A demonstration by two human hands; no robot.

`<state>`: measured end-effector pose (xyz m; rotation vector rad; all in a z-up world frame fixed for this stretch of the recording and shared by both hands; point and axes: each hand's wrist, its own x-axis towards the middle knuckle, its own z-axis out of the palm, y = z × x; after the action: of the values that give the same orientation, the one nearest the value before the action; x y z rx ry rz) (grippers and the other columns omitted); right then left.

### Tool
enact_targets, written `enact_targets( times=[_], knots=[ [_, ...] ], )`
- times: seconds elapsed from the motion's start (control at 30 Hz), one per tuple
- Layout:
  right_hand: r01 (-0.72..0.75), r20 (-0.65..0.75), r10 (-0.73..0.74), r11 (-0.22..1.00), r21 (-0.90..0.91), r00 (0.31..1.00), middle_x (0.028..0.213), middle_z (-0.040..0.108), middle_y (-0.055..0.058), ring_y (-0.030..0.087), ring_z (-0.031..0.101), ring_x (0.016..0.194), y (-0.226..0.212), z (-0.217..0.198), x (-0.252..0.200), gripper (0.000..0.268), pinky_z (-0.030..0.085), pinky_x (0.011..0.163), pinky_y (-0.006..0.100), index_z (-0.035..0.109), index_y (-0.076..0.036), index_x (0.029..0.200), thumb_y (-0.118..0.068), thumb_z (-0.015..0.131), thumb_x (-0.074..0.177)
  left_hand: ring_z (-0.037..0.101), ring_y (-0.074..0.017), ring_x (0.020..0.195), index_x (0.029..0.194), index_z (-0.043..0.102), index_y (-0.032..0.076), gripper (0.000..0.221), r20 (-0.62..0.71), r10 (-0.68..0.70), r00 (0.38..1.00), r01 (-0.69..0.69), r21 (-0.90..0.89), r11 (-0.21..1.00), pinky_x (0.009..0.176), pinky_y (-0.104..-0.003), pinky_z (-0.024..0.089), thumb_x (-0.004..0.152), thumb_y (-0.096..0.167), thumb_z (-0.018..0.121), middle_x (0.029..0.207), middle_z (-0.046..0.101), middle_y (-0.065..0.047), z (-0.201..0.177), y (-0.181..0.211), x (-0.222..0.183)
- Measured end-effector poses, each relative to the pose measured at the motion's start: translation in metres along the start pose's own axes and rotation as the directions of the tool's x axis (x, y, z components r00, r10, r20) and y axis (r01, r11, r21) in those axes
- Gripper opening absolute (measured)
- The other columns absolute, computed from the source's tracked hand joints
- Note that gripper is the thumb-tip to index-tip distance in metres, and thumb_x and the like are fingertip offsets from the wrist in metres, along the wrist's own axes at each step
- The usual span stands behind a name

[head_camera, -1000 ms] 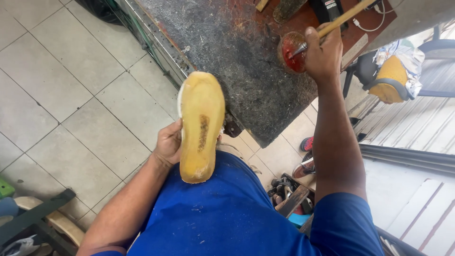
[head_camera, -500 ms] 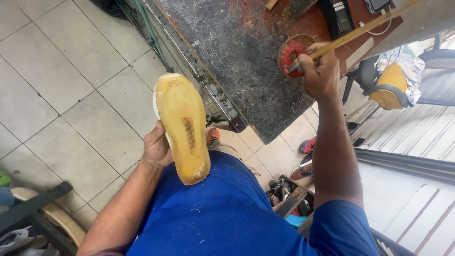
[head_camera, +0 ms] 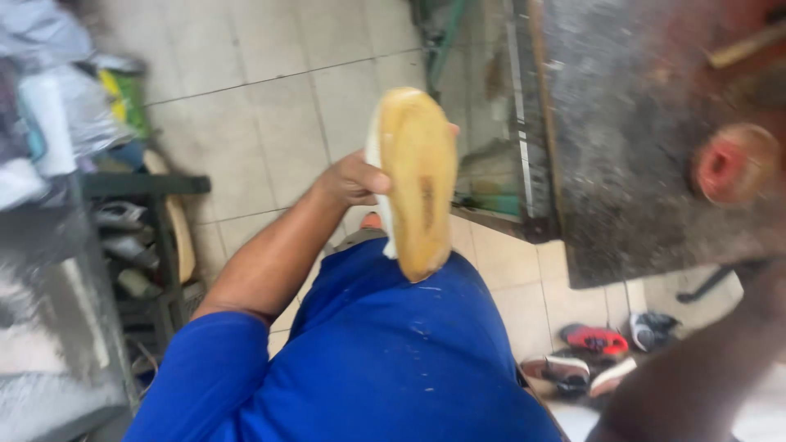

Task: Applying a red liquid substance to the bottom of a shoe sole using a handheld brush at a repair bench.

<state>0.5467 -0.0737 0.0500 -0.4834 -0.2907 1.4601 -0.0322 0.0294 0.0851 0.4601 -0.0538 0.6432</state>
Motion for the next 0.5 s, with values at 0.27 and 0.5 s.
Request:
enact_targets(
  times=[0.27,0.5],
  knots=[
    [0.369,0.291,-0.273,0.858,-0.357,0.917,0.109,0.064,0.021,0.027,0.072,0.088,0.188,0.202,-0.043,0.029,0.062,0.075,0.031,0.053,-0.008,0.126,0.001,0.061,0.1,0.06,-0.021,0.13,0.154,0.044,0.002,0.114,0.139,0.27,0.953,-0.274,0.775,0.569,0.115,-0.047,0.048,0.062,0.027,0.107,0.143,0.062,-0.016,0.018,-0.012,0.013],
    [0.517,0.367,-0.38,0.739,-0.431,0.849,0.101,0.059,0.039,0.043,0.076,0.075,0.253,0.234,-0.044,0.024,0.069,0.065,0.041,0.046,-0.004,0.103,0.009,0.062,0.09,0.058,-0.0344,0.135,0.152,0.049,0.014,0.105,0.191,0.348,0.918,-0.258,0.953,0.158,0.119,-0.054,0.043,0.066,0.042,0.103,0.143,0.057,-0.014,0.046,-0.021,0.011]
  ],
)
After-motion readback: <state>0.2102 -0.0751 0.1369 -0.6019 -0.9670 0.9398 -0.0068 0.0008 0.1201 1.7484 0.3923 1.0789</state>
